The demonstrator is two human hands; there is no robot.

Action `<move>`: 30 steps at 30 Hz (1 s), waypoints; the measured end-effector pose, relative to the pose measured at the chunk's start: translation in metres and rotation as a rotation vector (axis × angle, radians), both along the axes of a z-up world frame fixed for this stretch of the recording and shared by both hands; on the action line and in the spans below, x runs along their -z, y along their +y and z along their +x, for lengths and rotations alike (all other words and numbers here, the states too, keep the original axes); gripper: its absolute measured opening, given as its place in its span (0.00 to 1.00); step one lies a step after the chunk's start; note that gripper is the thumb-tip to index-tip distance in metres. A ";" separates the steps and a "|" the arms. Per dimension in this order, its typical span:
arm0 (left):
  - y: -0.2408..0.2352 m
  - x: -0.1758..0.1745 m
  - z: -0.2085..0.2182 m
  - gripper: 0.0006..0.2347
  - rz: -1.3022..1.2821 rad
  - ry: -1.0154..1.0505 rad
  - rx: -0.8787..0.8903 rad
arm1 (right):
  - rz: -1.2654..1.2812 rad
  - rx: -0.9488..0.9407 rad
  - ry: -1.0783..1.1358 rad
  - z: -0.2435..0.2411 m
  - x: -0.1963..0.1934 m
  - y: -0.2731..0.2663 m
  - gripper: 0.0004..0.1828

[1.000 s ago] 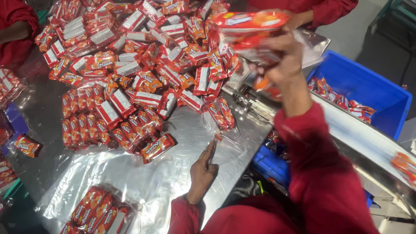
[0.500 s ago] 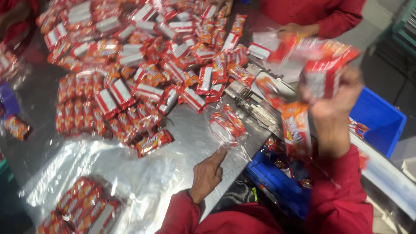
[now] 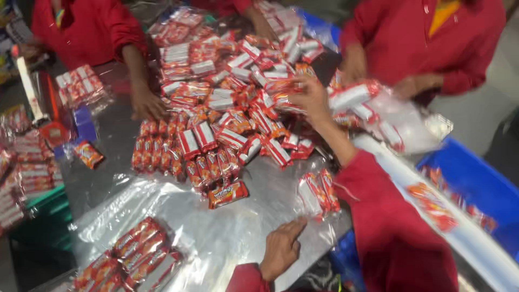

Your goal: The person places small red snack packets onto a moving conveyor belt from a large pile on a metal table. The packets travel along the belt and drop into a blue bin. The person repeatedly picks up packets and places them on the belt.

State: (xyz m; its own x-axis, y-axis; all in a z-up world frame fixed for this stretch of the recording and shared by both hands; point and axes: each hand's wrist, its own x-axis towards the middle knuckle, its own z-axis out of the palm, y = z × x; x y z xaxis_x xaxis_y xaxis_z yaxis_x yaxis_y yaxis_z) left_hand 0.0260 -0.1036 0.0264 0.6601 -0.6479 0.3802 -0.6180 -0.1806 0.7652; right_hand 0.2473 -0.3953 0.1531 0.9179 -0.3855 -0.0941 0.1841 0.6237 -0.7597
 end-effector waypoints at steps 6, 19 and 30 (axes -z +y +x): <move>0.005 0.000 -0.014 0.30 0.025 0.074 0.021 | -0.242 -0.171 -0.295 -0.096 -0.118 -0.024 0.16; 0.006 0.000 -0.024 0.28 -0.001 0.075 0.000 | -1.494 0.067 -0.143 0.006 -0.088 0.088 0.11; 0.003 0.028 -0.017 0.22 0.137 0.094 0.017 | -1.694 -0.449 -0.088 -0.218 0.026 0.149 0.18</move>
State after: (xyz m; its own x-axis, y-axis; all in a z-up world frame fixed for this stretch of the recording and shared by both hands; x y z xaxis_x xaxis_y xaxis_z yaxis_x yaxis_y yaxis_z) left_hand 0.0094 -0.1005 -0.0012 0.6772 -0.7007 0.2245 -0.5489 -0.2778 0.7884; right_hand 0.0296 -0.2465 0.1274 0.9510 0.2652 0.1587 0.3078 -0.7651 -0.5657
